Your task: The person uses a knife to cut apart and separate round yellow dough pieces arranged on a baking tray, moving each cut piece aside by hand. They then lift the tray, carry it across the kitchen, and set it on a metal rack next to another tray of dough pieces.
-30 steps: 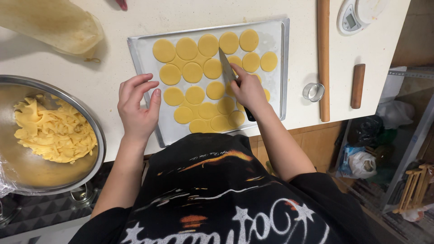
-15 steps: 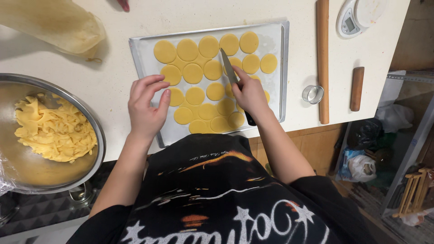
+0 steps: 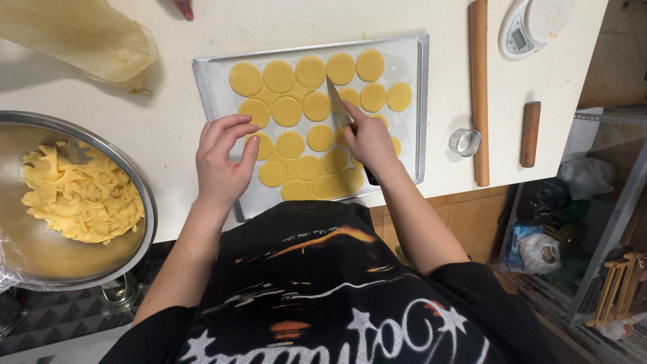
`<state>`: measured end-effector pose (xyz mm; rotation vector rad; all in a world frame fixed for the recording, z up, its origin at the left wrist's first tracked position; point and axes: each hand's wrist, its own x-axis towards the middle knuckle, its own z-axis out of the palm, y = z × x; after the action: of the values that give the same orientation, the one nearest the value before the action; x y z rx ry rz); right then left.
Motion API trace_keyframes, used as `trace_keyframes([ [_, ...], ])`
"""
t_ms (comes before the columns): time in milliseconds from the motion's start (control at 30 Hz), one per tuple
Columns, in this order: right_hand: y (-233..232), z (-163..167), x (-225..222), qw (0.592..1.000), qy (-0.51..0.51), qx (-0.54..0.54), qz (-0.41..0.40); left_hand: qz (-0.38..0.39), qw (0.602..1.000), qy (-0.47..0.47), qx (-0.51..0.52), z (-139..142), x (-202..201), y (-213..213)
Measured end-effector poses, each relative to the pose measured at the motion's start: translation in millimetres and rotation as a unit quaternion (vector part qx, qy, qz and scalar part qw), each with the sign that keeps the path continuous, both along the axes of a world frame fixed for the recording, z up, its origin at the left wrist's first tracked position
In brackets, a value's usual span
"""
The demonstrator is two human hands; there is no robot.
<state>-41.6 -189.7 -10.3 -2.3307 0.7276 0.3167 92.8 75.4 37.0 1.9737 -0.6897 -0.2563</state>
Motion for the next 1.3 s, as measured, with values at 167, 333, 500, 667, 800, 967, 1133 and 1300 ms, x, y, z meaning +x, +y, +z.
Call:
trace_keyframes([
  [167, 1, -2, 3, 1.0, 0.002, -0.005, 0.003, 0.0, 1.0, 0.004, 0.001, -1, 0, 0],
  [333, 1, -3, 5, 1.0, -0.008, -0.017, 0.005, -0.001, 1.0, 0.003, 0.001, -1, 0, 0],
  [500, 2, -2, 7, 0.999, -0.011, -0.036, 0.013, -0.005, 1.0, 0.002, -0.004, 1, 1, -2],
  [667, 2, 6, 5, 0.999, -0.038, -0.033, 0.0, -0.016, 1.0, 0.0, -0.002, 2, 2, -6],
  [800, 5, 23, 3, 0.999, -0.044, -0.018, -0.01, -0.021, 0.999, 0.015, -0.021, -1, 3, -14],
  [967, 16, 59, -5, 0.994, -0.062, 0.088, -0.001, -0.015, 0.988, 0.14, -0.059, -13, 6, -34],
  [1133, 35, 92, -13, 0.97, -0.065, 0.236, 0.009, 0.014, 0.896, 0.407, -0.176, -20, 7, -50],
  [1300, 45, 102, -19, 0.958, -0.098, 0.262, 0.065, 0.023, 0.88, 0.432, -0.196, -23, 1, -43],
])
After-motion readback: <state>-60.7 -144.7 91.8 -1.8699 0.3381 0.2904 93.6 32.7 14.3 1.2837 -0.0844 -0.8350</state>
